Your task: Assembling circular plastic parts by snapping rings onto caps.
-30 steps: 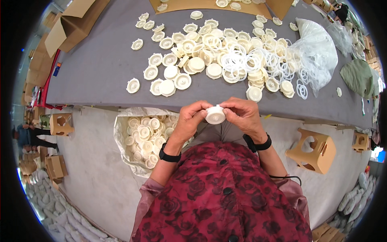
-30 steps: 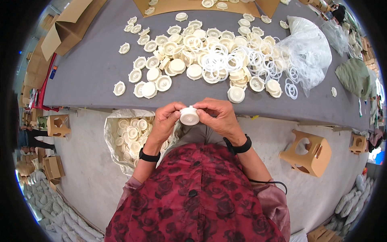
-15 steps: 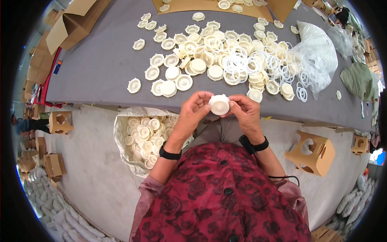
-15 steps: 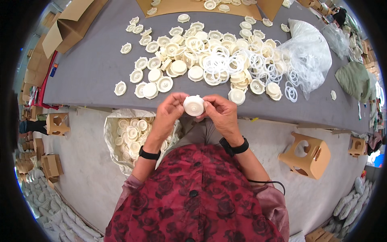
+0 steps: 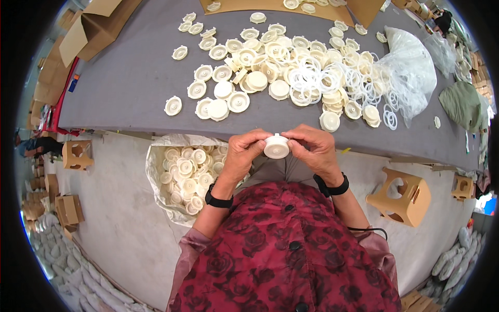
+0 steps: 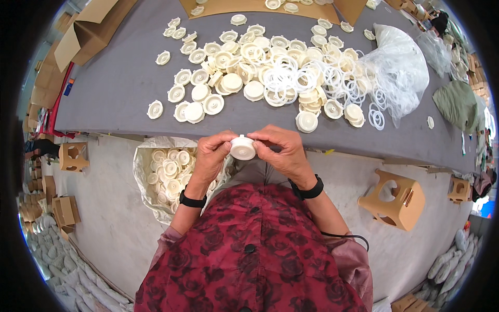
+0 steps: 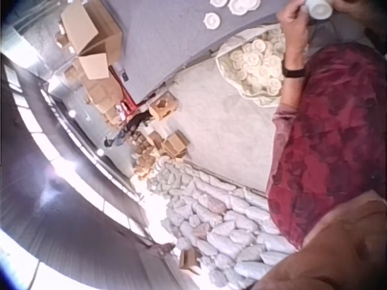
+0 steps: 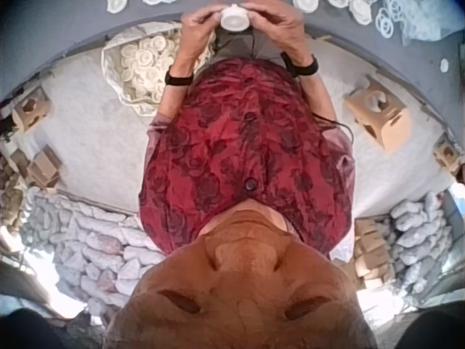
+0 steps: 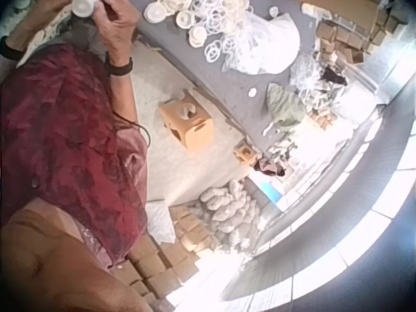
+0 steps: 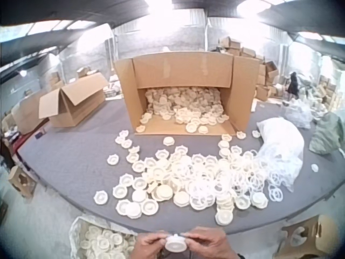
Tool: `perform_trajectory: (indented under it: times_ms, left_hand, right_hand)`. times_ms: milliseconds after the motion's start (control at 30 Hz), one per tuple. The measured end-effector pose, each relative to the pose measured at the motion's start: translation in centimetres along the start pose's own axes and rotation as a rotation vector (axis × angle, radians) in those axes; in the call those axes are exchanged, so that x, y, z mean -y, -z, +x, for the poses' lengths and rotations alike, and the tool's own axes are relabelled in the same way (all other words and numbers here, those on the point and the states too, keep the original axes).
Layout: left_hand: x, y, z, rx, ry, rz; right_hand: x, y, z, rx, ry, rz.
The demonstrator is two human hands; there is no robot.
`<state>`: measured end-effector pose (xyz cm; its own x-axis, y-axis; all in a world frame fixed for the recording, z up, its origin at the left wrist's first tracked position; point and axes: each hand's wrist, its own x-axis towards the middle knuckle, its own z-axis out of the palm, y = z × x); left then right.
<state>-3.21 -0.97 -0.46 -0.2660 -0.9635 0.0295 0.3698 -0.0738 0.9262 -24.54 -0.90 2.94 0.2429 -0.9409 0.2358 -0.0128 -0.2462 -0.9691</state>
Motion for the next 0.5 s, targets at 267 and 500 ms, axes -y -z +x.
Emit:
perform_trajectory:
  times_ms: [267, 500]
  left_hand:
    - [-2.9, -0.5, 1.2, 0.243, -0.100, 0.659]
    - [-2.5, -2.8, 0.9, 0.007, 0.037, 0.087]
  right_hand:
    - [-0.1, -0.4, 0.0, 0.042, 0.066, -0.193]
    - [-0.7, -1.0, -0.4, -0.144, -0.122, 0.242]
